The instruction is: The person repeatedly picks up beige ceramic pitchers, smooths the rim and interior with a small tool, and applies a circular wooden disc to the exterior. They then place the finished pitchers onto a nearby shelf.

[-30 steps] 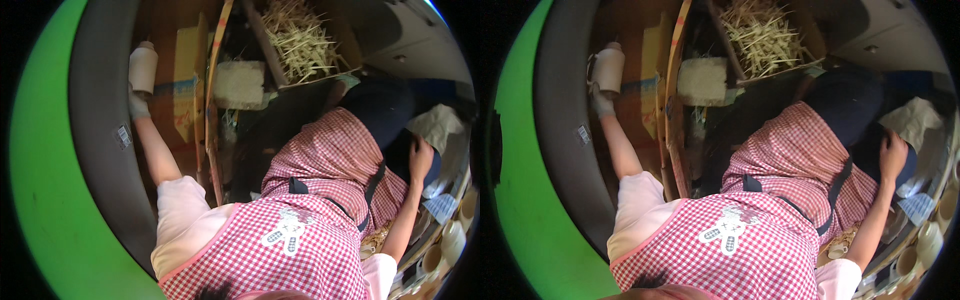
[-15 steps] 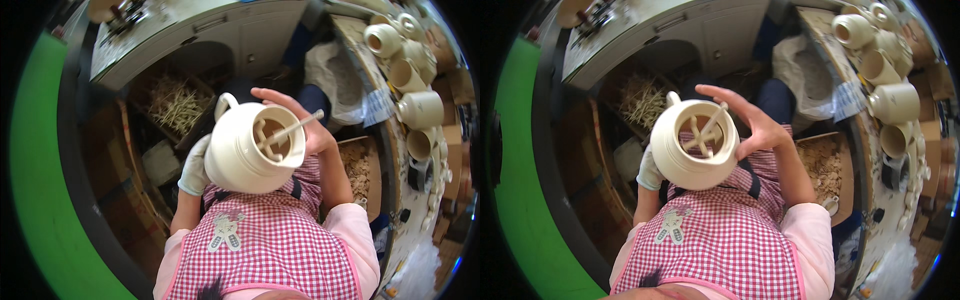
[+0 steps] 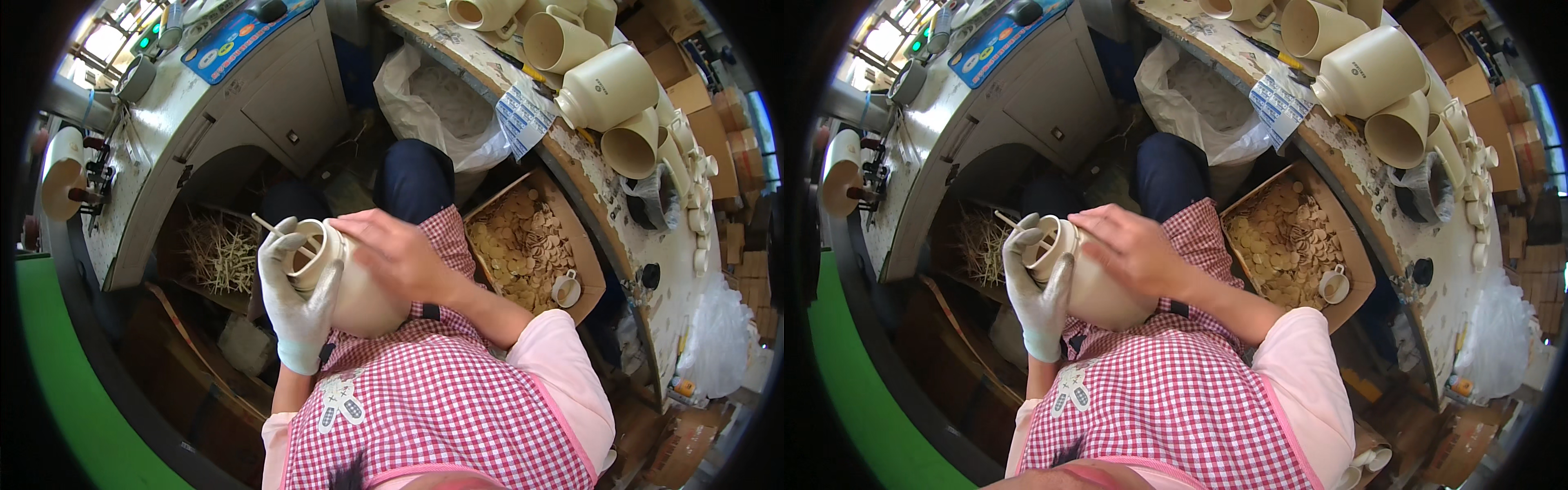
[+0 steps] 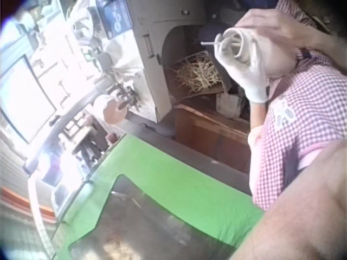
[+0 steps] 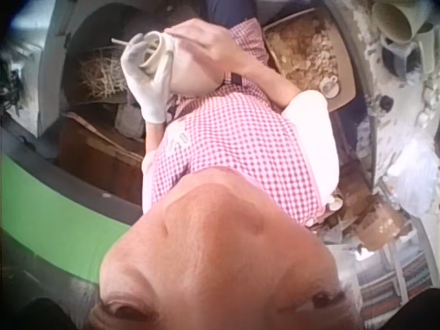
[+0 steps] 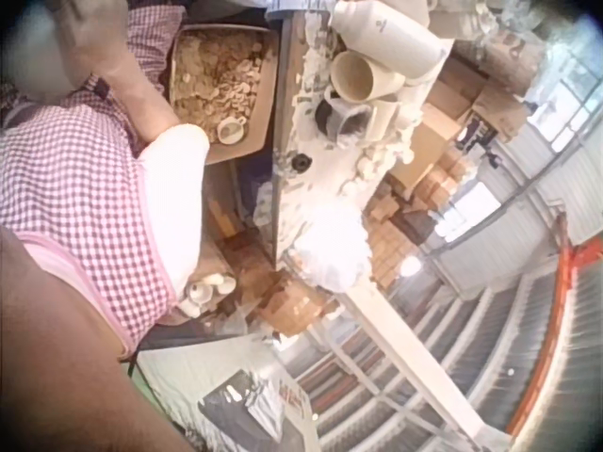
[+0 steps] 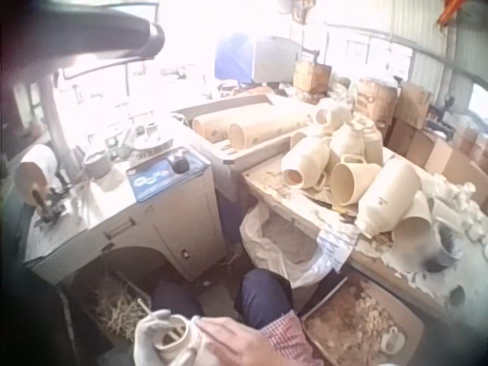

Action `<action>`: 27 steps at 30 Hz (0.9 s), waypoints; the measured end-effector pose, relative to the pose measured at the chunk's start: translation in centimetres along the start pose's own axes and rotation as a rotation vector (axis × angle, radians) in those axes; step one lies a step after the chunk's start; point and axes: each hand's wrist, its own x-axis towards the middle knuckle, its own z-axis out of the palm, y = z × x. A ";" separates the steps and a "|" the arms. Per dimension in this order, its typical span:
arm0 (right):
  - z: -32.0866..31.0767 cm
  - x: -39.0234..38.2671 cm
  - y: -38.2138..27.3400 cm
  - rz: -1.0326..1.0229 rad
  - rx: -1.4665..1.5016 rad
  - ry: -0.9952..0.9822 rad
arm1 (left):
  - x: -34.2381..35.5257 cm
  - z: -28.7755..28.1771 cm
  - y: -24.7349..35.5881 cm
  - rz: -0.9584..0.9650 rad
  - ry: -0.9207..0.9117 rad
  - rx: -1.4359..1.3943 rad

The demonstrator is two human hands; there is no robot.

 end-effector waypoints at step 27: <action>-36.3 14.9 14.8 0.253 -1.578 0.018 | 1.2 -8.3 -2.6 0.199 0.239 -0.125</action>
